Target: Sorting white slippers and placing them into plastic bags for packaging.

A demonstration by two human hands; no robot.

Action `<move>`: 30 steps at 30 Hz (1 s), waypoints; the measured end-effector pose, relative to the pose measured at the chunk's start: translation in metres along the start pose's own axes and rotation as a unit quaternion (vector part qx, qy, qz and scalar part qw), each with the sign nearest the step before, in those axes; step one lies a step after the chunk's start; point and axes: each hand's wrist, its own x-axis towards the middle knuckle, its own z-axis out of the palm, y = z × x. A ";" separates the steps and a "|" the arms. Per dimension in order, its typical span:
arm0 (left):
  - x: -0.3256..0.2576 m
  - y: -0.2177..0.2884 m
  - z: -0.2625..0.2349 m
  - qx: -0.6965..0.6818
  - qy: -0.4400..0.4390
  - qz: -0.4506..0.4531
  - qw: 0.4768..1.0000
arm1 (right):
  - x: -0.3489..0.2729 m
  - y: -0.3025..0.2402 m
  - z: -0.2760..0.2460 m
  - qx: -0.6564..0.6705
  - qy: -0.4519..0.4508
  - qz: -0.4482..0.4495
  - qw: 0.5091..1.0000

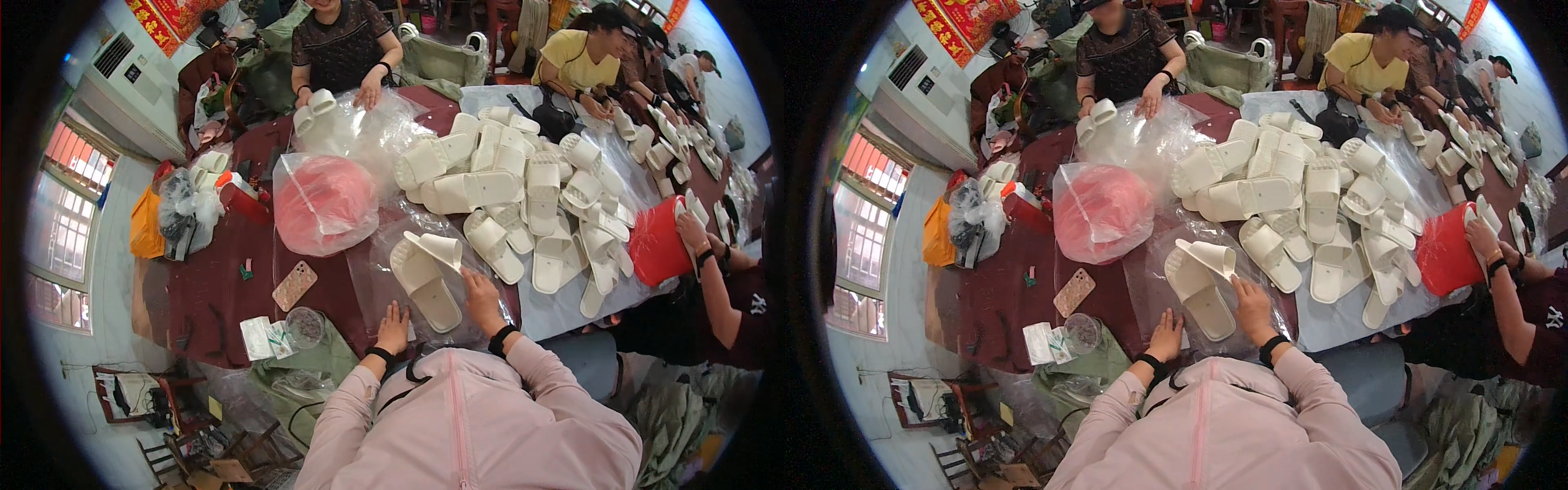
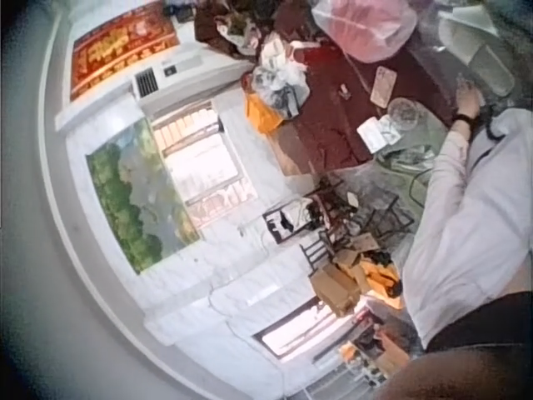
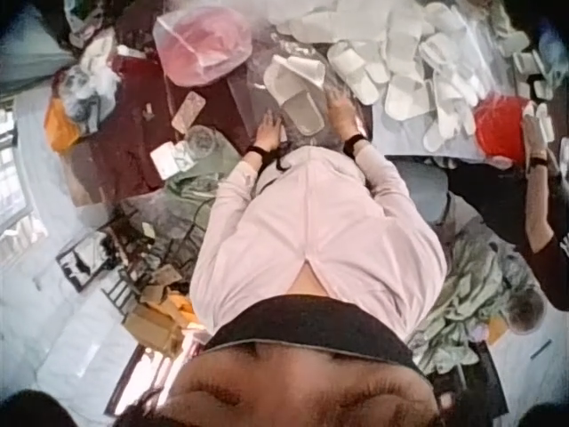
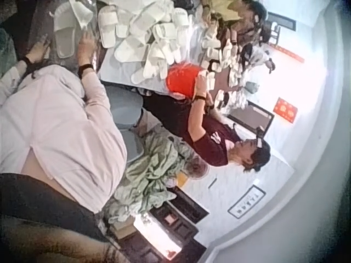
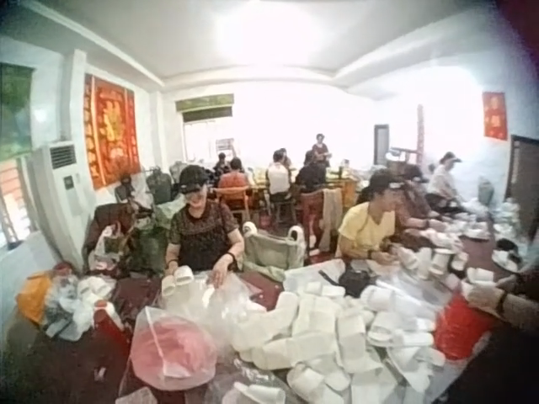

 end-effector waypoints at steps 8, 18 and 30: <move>-0.002 0.009 0.011 0.020 0.082 -0.003 0.996 | -0.010 0.017 0.013 -0.254 -0.014 -0.070 0.965; -0.013 0.006 0.007 -0.018 0.082 -0.013 0.996 | 0.021 0.003 0.068 -0.045 -0.245 0.017 0.968; -0.007 -0.014 0.010 0.064 0.162 0.030 0.984 | 0.040 0.000 0.025 0.350 -0.170 0.069 0.919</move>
